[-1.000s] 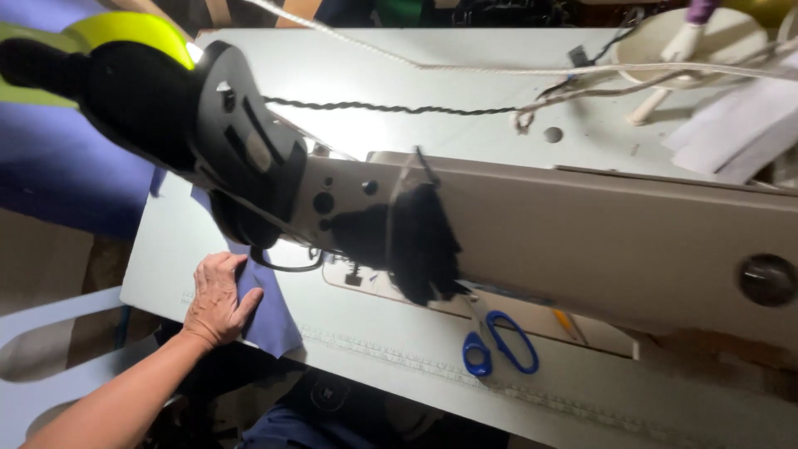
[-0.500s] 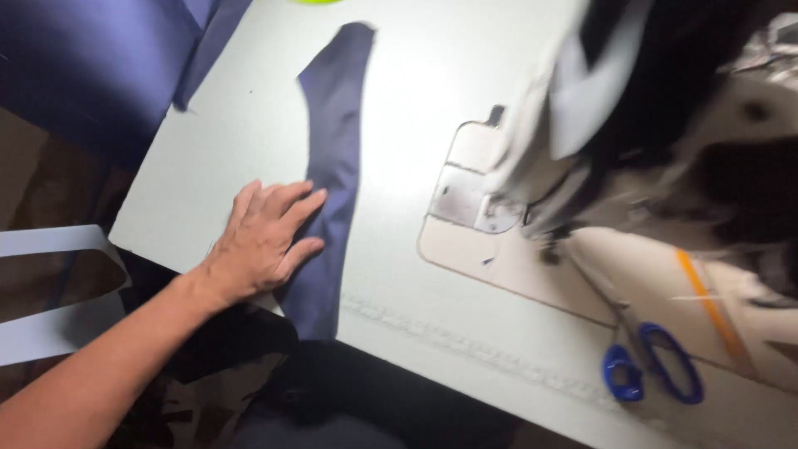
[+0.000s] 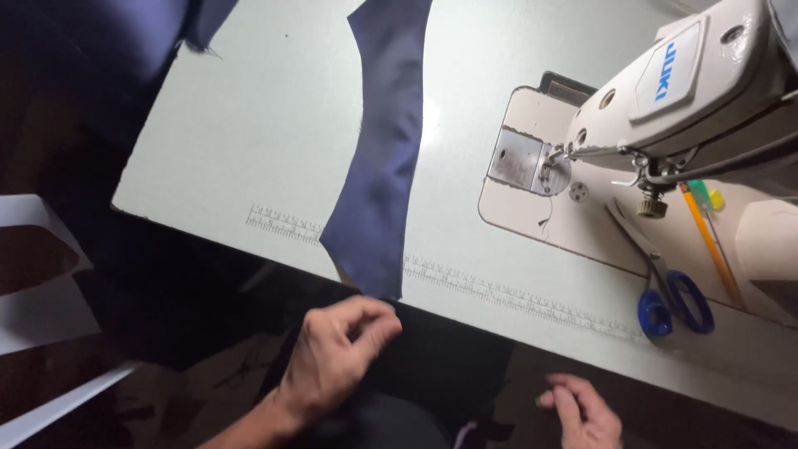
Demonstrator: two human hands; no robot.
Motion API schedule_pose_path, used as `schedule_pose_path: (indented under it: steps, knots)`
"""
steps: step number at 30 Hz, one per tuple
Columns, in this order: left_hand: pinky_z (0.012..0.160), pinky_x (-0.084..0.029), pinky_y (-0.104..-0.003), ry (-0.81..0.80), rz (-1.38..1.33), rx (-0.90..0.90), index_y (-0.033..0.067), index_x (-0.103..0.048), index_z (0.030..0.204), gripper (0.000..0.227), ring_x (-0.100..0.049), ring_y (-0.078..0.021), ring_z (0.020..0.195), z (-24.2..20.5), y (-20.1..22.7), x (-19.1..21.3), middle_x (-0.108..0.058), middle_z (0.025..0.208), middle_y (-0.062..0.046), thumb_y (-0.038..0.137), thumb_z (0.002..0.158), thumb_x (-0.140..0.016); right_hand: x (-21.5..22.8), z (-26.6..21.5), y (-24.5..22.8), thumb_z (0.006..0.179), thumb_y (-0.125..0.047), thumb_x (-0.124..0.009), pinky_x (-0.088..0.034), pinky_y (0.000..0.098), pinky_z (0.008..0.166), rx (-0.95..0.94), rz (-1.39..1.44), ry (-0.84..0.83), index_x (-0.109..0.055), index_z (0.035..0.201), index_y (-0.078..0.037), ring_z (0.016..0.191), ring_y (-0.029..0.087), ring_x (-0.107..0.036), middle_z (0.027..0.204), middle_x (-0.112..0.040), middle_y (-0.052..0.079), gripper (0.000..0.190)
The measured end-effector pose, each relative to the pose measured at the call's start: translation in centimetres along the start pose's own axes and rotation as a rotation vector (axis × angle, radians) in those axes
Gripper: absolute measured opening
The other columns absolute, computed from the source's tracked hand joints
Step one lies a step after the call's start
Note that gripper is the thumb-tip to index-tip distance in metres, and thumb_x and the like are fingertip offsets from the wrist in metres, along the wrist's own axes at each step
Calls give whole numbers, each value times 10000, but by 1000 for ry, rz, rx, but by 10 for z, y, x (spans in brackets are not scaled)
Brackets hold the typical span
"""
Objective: Ironing a piece of fabric and then aligning a fabric strip at a sewing machine.
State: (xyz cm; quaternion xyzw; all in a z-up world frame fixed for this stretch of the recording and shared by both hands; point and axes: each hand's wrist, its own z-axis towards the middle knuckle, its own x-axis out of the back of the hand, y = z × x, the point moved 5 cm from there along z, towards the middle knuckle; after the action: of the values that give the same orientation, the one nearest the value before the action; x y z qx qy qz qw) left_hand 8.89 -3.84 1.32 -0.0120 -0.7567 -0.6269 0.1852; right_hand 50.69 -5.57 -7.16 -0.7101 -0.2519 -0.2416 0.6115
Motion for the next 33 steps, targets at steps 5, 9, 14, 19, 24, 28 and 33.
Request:
schedule_pose_path:
  steps: [5, 9, 14, 19, 24, 28, 33]
  knots:
    - [384, -439, -226, 77, -506, 325, -10, -721, 891, 254, -486, -101, 315, 16, -22, -11, -584, 423, -42, 239, 890, -767, -41, 92, -274, 977, -45, -593, -520, 251, 729, 724, 55, -321, -672, 1027, -41, 763, 139, -657, 866, -686, 44, 93]
    - [392, -356, -241, 201, -388, 188, 69, -653, 779, 143, -442, -83, 401, 27, -12, 29, -536, 502, -2, 121, 907, -687, -116, 166, -340, 1035, -96, -572, -442, 432, 1102, 1079, -229, -385, -542, 1379, -61, 1293, 350, -566, 1398, -572, 174, 347]
    - [536, -410, -268, 154, 66, 34, 137, -646, 691, 161, -483, -86, 553, 67, 22, 101, -544, 585, 50, 147, 849, -669, -183, 211, -347, 1000, -268, -673, -370, 504, 1189, 1251, -314, -341, -532, 1426, -56, 1400, 458, -492, 1527, -483, 254, 496]
    - [668, -569, -448, 220, 429, -491, 132, -650, 913, 82, -710, -292, 730, 181, 99, 119, -691, 728, -78, 199, 961, -647, -177, 178, -352, 893, -181, -694, -422, 622, 1078, 1143, -478, -495, -632, 1258, -197, 1334, 409, -555, 1449, -608, 114, 371]
    - [978, -427, -604, 169, 653, -203, 21, -485, 1297, 622, -499, -434, 1192, 327, 50, 101, -488, 1247, -189, 341, 860, -789, -153, 174, -358, 924, -220, -684, -473, 544, 1061, 1067, -410, -535, -710, 1029, -159, 1279, 355, -624, 1279, -718, 90, 123]
    - [1185, -254, -552, 75, 617, -182, 73, -694, 942, 275, -535, -455, 1258, 367, 8, 80, -608, 1095, -195, 332, 885, -765, -140, 195, -353, 954, -230, -654, -569, 451, 988, 807, -298, -550, -745, 1128, -217, 1123, 292, -732, 1108, -786, 70, 196]
    - [860, -498, -422, -53, 227, -270, 149, -682, 1010, 180, -691, -282, 964, 339, 45, 48, -751, 947, -62, 211, 867, -773, -163, 253, -340, 950, -480, -668, -586, 426, 909, 506, -321, -292, -609, 1369, -171, 1077, 283, -712, 1155, -716, 100, 525]
